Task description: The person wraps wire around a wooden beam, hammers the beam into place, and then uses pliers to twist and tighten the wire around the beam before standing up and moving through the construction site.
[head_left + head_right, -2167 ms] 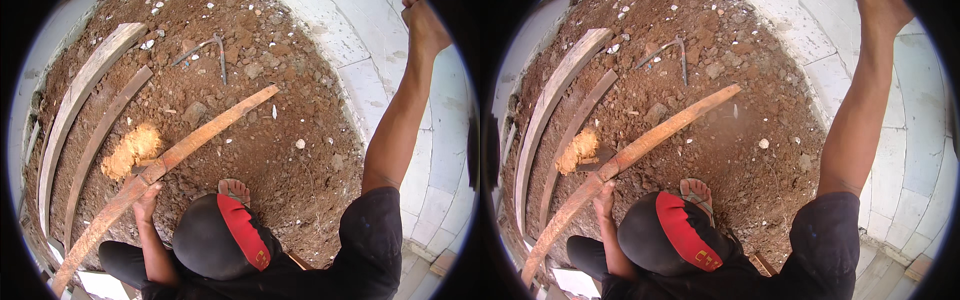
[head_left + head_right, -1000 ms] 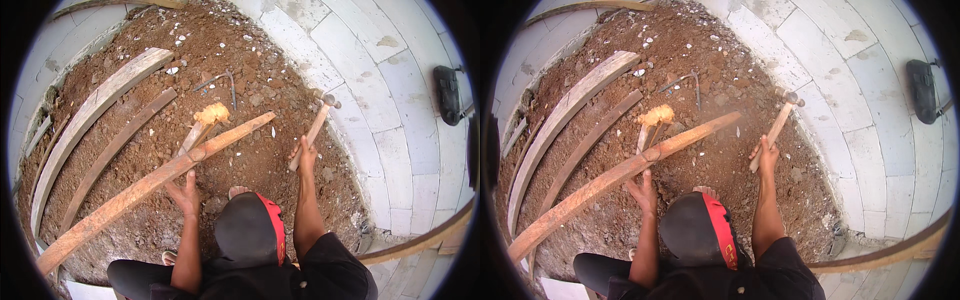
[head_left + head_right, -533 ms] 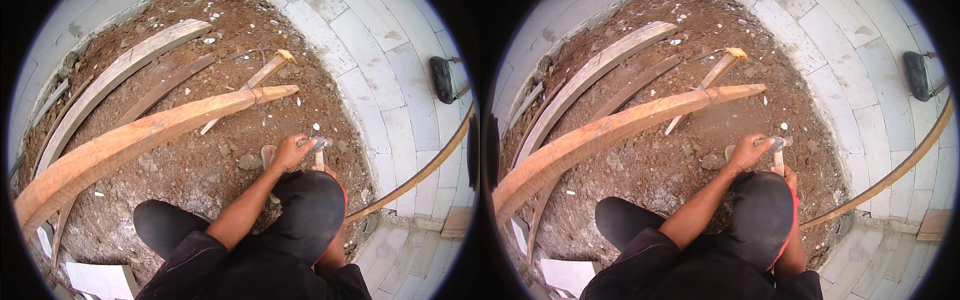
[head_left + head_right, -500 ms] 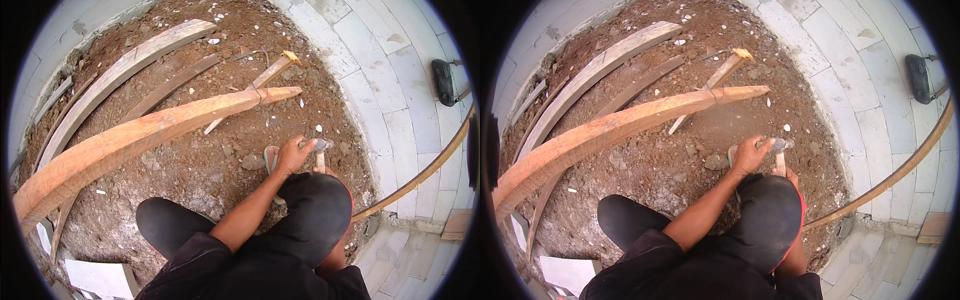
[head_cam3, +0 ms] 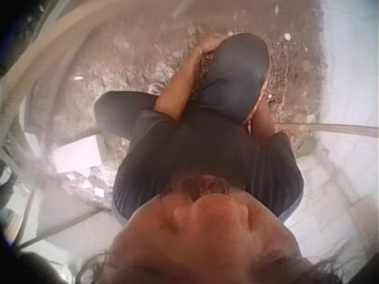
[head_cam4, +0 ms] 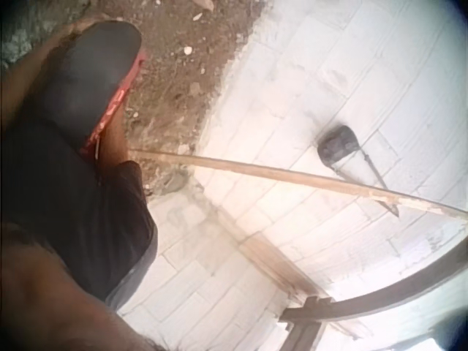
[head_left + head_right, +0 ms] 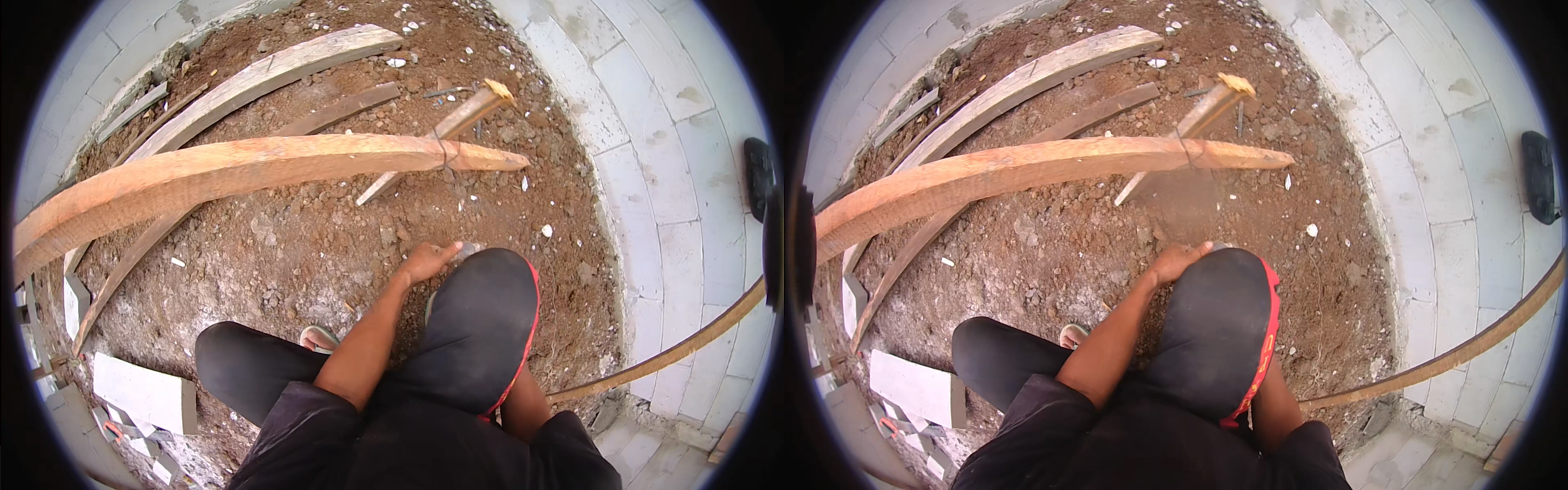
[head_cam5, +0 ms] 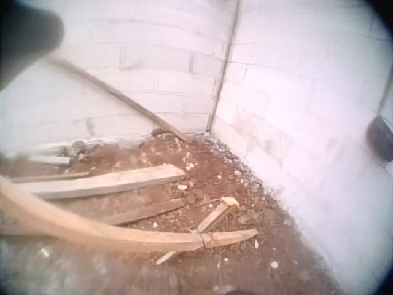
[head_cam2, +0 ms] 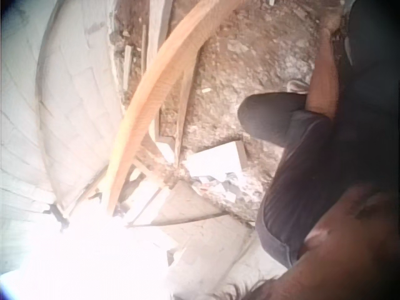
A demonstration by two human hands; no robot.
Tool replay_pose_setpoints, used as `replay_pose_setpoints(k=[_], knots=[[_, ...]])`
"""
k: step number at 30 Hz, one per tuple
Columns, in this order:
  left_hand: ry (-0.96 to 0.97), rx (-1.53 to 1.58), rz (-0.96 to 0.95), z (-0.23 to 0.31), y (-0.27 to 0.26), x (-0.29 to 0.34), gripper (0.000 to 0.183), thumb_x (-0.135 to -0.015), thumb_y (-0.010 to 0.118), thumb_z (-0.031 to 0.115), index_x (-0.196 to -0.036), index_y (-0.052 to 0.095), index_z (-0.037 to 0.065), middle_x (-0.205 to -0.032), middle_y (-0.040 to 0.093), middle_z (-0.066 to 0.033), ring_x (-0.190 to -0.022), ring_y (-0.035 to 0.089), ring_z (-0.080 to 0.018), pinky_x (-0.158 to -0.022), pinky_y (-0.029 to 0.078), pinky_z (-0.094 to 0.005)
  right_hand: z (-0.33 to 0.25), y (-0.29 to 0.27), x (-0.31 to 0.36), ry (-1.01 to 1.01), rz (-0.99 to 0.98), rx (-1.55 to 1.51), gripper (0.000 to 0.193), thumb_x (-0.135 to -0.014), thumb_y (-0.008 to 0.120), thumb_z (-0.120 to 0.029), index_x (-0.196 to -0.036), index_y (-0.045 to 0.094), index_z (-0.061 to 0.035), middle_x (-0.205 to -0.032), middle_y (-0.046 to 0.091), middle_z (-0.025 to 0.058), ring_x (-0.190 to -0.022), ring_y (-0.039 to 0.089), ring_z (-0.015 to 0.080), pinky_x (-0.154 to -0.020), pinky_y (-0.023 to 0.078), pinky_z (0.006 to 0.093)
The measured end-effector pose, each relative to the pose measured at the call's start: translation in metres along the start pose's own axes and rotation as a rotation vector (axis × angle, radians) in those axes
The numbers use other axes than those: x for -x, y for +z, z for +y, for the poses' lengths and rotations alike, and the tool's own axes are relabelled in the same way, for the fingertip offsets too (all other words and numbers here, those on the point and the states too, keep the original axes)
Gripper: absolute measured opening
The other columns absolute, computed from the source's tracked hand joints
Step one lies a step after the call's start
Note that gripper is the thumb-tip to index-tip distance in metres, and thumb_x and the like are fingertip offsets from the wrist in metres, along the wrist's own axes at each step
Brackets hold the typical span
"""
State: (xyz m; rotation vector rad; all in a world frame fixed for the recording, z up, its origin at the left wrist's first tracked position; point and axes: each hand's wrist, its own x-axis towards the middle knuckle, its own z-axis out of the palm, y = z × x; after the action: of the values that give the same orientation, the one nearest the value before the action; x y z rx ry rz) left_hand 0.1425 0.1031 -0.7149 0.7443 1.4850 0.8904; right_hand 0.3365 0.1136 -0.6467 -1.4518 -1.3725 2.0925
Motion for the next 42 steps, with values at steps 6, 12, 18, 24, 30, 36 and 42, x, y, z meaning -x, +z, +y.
replay_pose_setpoints(k=[6,12,18,24,30,36,42], knots=[[-0.132,0.043,0.128,-0.011,0.069,-0.076,0.073,-0.086,0.061,0.066,-0.07,0.068,-0.005,-0.071,0.067,-0.0189,-0.068,0.066,-0.029,-0.069,0.05,-0.0421,0.001,-0.098,-0.048,0.084,-0.132,-0.199,0.026,-0.097,0.064,-0.028,-0.096,0.066,-0.0016,-0.077,0.065,0.0011,-0.066,0.059,0.0076,-0.057,0.048,0.0257],[-0.224,-0.023,0.1,0.013,0.096,-0.102,0.064,-0.084,0.065,0.064,-0.084,0.073,0.0,-0.075,0.068,-0.0135,-0.073,0.068,-0.0221,-0.071,0.052,-0.0384,0.009,-0.165,-0.075,0.128,-0.166,-0.304,0.028,-0.097,0.063,-0.029,-0.096,0.066,-0.0017,-0.078,0.065,0.0014,-0.067,0.059,0.008,-0.058,0.048,0.0259],[0.041,-0.87,0.326,0.049,0.129,-0.101,0.06,-0.084,0.062,0.064,-0.085,0.076,0.006,-0.084,0.072,-0.0193,-0.077,0.07,-0.0346,-0.076,0.054,-0.0436,0.001,-0.179,-0.075,0.173,-0.168,-0.309,0.03,-0.098,0.062,-0.031,-0.097,0.067,-0.0017,-0.079,0.066,0.0017,-0.068,0.06,0.0085,-0.059,0.049,0.026],[-0.037,-0.472,0.15,0.08,0.125,-0.118,0.062,-0.09,0.06,0.056,-0.068,0.071,-0.001,-0.059,0.063,-0.0151,-0.06,0.064,-0.0271,-0.062,0.051,-0.0387,0.009,-0.199,-0.081,0.178,-0.145,-0.32,0.032,-0.098,0.061,-0.033,-0.098,0.067,-0.0018,-0.08,0.066,0.002,-0.069,0.061,0.009,-0.06,0.05,0.0262],[-0.044,-0.09,-0.029,0.07,0.134,-0.122,0.044,-0.093,0.066,0.039,-0.084,0.069,-0.004,-0.061,0.061,-0.0087,-0.064,0.062,-0.0163,-0.062,0.049,-0.0383,0.009,-0.223,-0.09,0.268,-0.06,-0.371,0.039,-0.099,0.057,-0.042,-0.088,0.064,-0.0049,-0.069,0.06,0.0016,-0.056,0.054,0.0112,-0.054,0.045,0.0243],[0.007,-0.382,0.02,0.053,0.137,-0.122,0.03,-0.092,0.066,0.025,-0.108,0.066,0.0,-0.085,0.07,-0.0167,-0.079,0.069,-0.0343,-0.074,0.053,-0.042,0.005,-0.249,-0.109,0.162,0.056,-0.023,0.04,-0.096,0.061,-0.04,-0.095,0.068,-0.0004,-0.068,0.062,0.0086,-0.063,0.06,0.0199,-0.062,0.05,0.0325],[0.134,-0.685,0.244,0.057,0.124,-0.106,0.046,-0.087,0.068,0.028,-0.13,0.06,0.011,-0.122,0.062,-0.0248,-0.117,0.058,-0.0408,-0.101,0.046,-0.0461,-0.04,-0.365,-0.187,-0.356,1.097,0.644,0.036,-0.087,0.065,-0.025,-0.115,0.066,-0.0017,-0.121,0.06,0.0247,-0.115,0.056,0.039,-0.097,0.045,0.0458]])
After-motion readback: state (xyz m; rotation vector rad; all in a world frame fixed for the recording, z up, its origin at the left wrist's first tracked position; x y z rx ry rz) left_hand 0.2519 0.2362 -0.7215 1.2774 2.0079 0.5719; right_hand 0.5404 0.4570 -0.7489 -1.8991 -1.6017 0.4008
